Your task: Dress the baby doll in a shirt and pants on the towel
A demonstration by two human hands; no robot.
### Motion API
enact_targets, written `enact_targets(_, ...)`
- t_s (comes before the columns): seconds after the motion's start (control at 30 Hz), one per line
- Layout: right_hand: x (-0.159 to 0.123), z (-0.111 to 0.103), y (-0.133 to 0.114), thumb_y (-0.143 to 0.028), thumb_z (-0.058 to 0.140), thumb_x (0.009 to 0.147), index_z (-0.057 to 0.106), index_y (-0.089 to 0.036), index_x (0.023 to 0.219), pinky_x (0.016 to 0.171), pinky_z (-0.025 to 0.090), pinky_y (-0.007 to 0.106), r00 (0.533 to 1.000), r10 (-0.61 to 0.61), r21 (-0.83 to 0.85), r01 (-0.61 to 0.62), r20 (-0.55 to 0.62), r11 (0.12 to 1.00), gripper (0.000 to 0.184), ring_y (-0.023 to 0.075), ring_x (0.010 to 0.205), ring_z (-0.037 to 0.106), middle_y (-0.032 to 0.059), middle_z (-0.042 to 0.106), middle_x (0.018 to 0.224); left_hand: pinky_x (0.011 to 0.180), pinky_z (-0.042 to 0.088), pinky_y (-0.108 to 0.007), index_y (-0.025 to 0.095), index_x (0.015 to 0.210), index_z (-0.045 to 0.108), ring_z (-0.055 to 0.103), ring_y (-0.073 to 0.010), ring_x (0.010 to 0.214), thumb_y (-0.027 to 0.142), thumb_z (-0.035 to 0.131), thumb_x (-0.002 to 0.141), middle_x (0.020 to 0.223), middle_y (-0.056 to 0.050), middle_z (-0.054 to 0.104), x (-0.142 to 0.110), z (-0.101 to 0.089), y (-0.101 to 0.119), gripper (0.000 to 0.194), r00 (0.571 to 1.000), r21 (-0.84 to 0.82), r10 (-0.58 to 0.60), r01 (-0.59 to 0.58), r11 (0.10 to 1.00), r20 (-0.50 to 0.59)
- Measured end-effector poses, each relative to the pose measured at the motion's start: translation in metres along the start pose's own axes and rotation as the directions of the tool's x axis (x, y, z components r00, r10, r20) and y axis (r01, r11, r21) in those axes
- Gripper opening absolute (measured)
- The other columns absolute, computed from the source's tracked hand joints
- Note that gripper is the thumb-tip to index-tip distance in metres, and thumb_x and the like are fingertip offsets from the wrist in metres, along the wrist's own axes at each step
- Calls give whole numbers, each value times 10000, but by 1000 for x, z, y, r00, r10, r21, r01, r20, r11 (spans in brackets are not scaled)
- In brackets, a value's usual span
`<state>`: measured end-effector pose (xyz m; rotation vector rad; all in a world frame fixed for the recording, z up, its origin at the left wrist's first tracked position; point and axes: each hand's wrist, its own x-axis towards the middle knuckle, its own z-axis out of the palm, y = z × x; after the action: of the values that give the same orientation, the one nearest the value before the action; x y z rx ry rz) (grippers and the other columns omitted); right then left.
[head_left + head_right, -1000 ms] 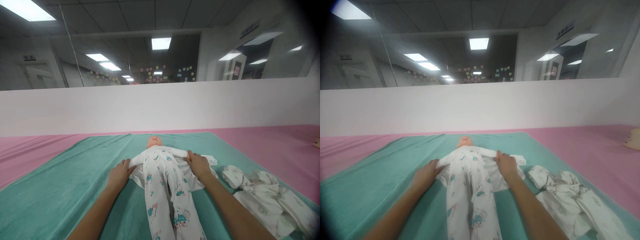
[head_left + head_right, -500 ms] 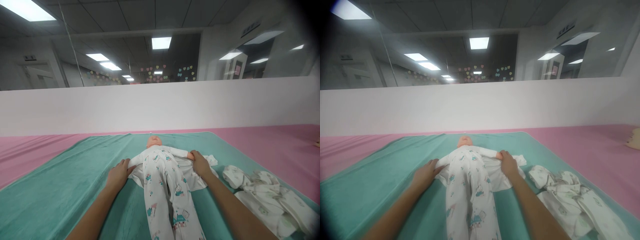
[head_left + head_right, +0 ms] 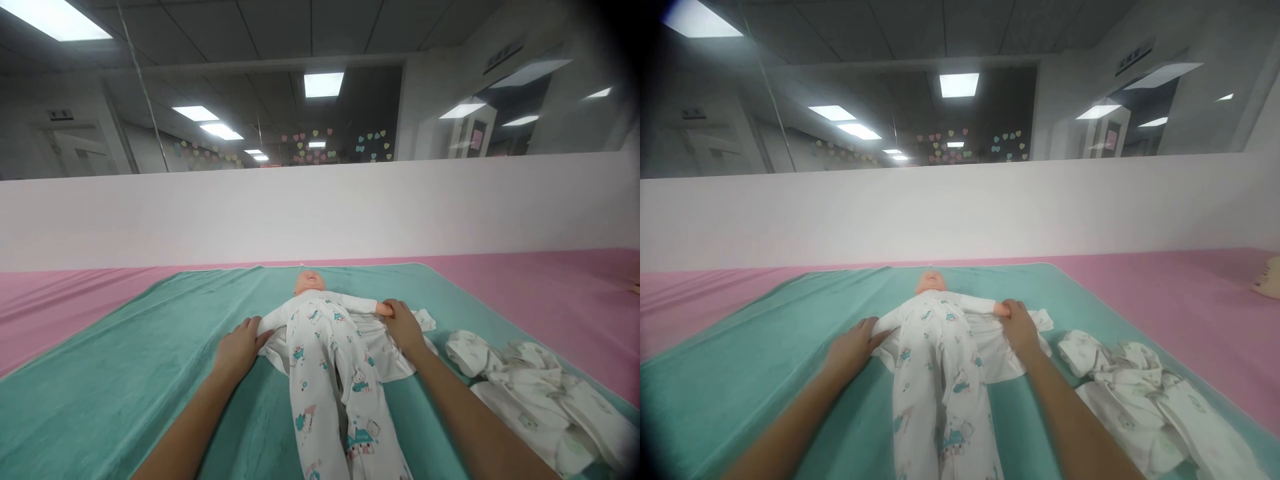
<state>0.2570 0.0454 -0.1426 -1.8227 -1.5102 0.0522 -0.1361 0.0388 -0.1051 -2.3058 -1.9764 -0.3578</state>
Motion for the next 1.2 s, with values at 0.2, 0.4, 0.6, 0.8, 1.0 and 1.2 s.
enact_targets(0.2,-1,1,0,-103,339,761,558,-235,1030,709,389,259,999,21,58,-19,-40,998,371,184,882,560,45,557,1080,666,369,-323,219,1078,497,575,-260,912,554,239,897,1062,-99,589,0,1,0,460,1000,3,1,-1,1000,-14)
enact_targets(0.4,1,3,3,-117,352,703,578,-206,1014,730,408,283,993,81,112,-70,-92,991,394,212,898,565,68,599,1034,648,365,-318,223,1100,496,569,-261,938,544,275,895,1078,-86,585,-2,-2,5,440,1000,-17,-16,16,1000,-24)
enact_targets(0.6,1,3,6,-171,364,714,567,-178,1014,712,419,302,973,147,148,-121,-180,982,363,231,895,573,85,616,1034,676,370,-307,233,1192,457,548,-249,986,484,316,904,1135,-85,555,-1,2,4,407,996,-16,45,-46,999,-80)
enact_targets(0.8,-1,-5,-1,-163,394,729,563,-181,996,766,412,339,959,90,115,-61,-267,992,317,236,928,562,95,558,1107,840,378,-357,199,1232,460,454,-260,1134,371,410,885,1245,-100,506,2,10,7,391,959,18,146,-146,989,-244)
enact_targets(1.0,-16,-3,-50,-199,413,805,563,-214,1008,896,389,363,955,-205,281,262,-216,923,253,225,1038,505,70,554,1097,942,371,-398,174,1216,499,460,-252,1144,189,431,842,1231,-102,537,-1,9,32,381,874,-24,334,-365,931,-353)
enact_targets(1.2,-32,21,-83,-454,468,852,555,-253,1095,949,375,378,972,-155,699,-14,178,715,327,223,1076,513,41,585,1129,999,351,-410,169,1298,440,454,-254,1176,98,442,754,1286,-93,518,-9,5,49,548,883,-186,340,-412,892,-322)
